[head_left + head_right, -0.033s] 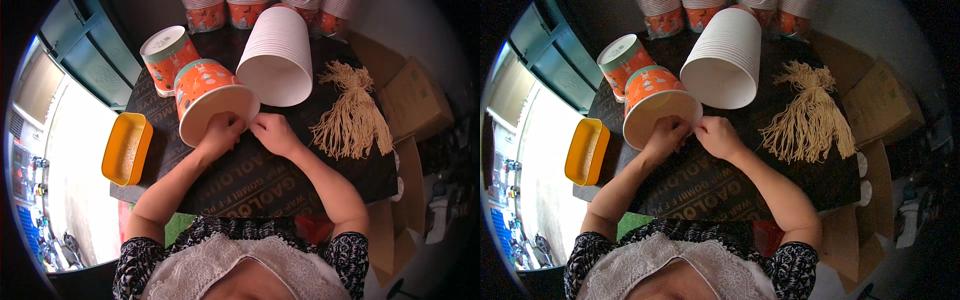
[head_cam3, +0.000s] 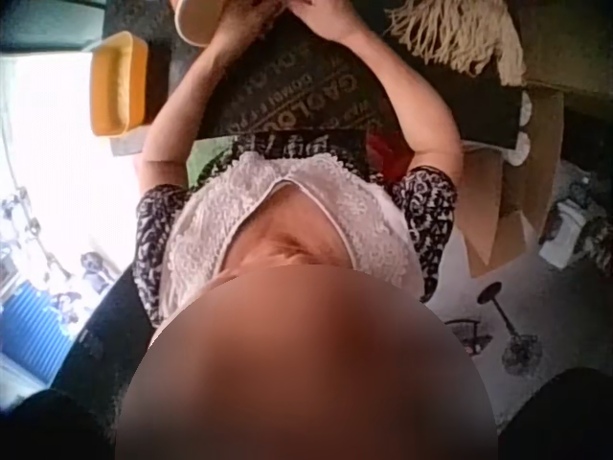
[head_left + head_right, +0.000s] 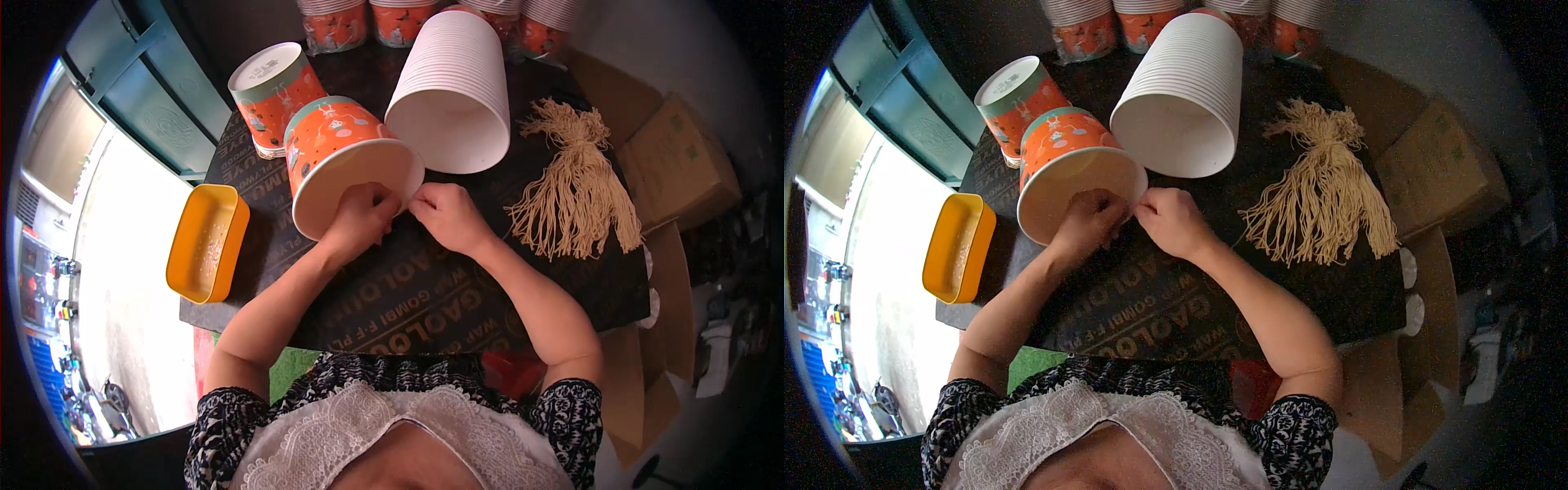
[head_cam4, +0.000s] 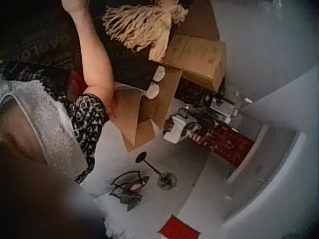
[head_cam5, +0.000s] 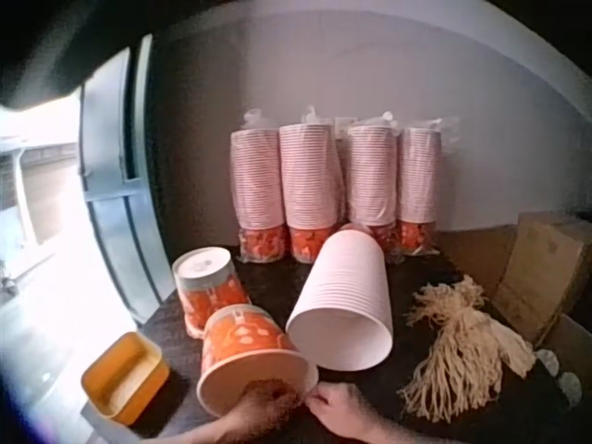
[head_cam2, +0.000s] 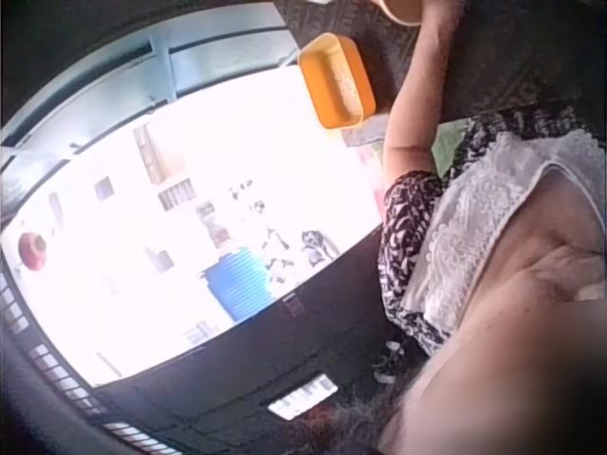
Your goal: Threading and tying rope handles onto decorative plastic buckets in a manufacturing setting.
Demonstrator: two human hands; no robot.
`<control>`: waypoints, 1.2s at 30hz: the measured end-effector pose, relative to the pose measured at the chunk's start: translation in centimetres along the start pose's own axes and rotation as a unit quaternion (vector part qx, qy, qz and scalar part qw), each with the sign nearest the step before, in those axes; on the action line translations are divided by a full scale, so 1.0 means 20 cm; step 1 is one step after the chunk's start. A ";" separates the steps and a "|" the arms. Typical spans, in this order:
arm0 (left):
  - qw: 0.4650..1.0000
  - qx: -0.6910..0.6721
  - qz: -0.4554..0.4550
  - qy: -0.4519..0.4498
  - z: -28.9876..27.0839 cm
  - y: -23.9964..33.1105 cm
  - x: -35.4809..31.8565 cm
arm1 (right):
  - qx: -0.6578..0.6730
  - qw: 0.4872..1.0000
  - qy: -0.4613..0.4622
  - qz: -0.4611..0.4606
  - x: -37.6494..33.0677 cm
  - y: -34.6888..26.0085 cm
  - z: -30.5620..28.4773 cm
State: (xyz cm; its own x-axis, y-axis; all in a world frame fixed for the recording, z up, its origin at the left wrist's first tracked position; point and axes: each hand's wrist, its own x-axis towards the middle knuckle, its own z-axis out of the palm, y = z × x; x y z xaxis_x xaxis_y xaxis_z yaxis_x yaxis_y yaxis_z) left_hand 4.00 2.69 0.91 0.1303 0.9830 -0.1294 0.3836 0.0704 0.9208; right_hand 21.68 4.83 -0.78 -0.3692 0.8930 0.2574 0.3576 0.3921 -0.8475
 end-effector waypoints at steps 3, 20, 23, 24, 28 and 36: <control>1.000 0.007 -0.006 -0.021 0.00 0.01 0.00 | 0.066 0.998 -0.004 0.022 0.00 0.02 -0.02; 0.989 0.054 0.129 0.042 0.03 -0.08 0.03 | -0.050 0.937 -0.069 -0.339 -0.16 -0.19 0.10; 0.999 0.042 0.026 0.008 0.01 -0.05 0.02 | -0.108 0.885 -0.115 -0.439 -0.20 -0.24 0.11; 0.996 0.030 0.084 0.029 0.01 -0.09 0.03 | -0.104 0.884 -0.093 -0.446 -0.18 -0.24 0.11; 0.977 0.029 0.201 0.059 0.01 -0.14 0.04 | -0.163 0.927 0.077 -0.329 -0.11 -0.17 0.07; 0.996 -0.046 0.081 0.007 0.02 -0.06 -0.01 | -0.198 0.957 0.109 -0.182 -0.04 -0.01 0.06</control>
State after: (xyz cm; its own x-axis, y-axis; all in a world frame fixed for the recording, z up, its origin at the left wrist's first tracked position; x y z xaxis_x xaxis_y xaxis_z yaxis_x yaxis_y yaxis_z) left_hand 3.84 2.32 -0.34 0.1712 0.9848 0.0286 0.2730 -0.0753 0.9590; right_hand 20.84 3.79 -1.33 -0.3577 0.6899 0.6293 0.5526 0.6996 -0.4529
